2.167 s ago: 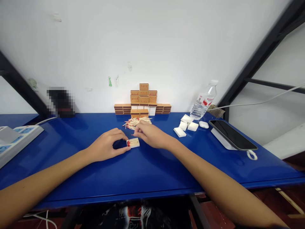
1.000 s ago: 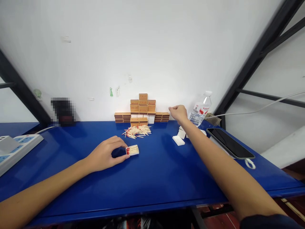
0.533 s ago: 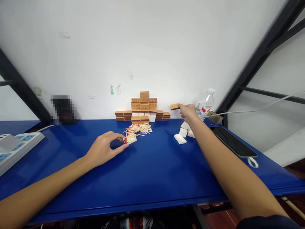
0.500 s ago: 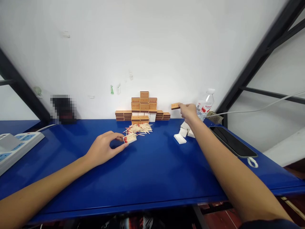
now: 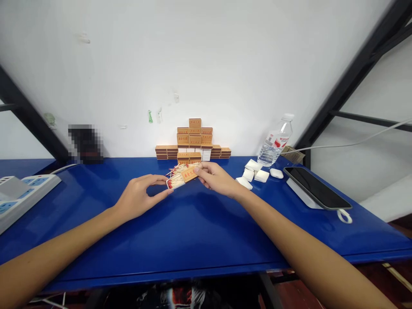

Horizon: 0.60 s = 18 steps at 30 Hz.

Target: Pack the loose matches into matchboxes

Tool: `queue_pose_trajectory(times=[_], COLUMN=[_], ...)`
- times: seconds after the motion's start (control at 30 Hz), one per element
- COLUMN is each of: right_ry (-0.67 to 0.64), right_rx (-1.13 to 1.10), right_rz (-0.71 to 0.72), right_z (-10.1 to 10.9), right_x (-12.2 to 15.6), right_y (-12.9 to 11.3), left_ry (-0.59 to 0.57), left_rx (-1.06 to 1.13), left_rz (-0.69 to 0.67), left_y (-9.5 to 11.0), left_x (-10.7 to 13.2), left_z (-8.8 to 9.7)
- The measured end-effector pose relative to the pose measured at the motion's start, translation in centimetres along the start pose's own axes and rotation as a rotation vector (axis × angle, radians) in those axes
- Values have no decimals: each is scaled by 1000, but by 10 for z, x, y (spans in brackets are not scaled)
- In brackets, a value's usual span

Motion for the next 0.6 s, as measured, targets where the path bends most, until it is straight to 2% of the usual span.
queue_pose_trajectory(times=[0.13,0.3,0.37,0.5,0.6], right_ry=[-10,-107,-69,88,-14], right_rx=[56,71,42,-19,-84], right_rz=[23,71,86,132,159], right_z=[1,-4,-7,-16,-30], right_x=[2,5,5,9,18], right_y=[-1,1,3,1,-5], left_ry=[-23,-19,-5,27,34], left_rx=[-3,-20,-24,-19,20], left_rz=[-24,-31,-30,-22,-36], left_y=[0,0,0,0,1], left_x=[0,0,0,-1,-1], left_z=[0,1,1,1,1])
Point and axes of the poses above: each hand's wrist, its own x-axis away from the middle knuckle, its own z-axis out of the back of the hand, y = z × x, the point moved 1 cm from there along -x, towards the middle knuckle, and after that the axes turned 12 degrees about y, right-handed, at the moved point
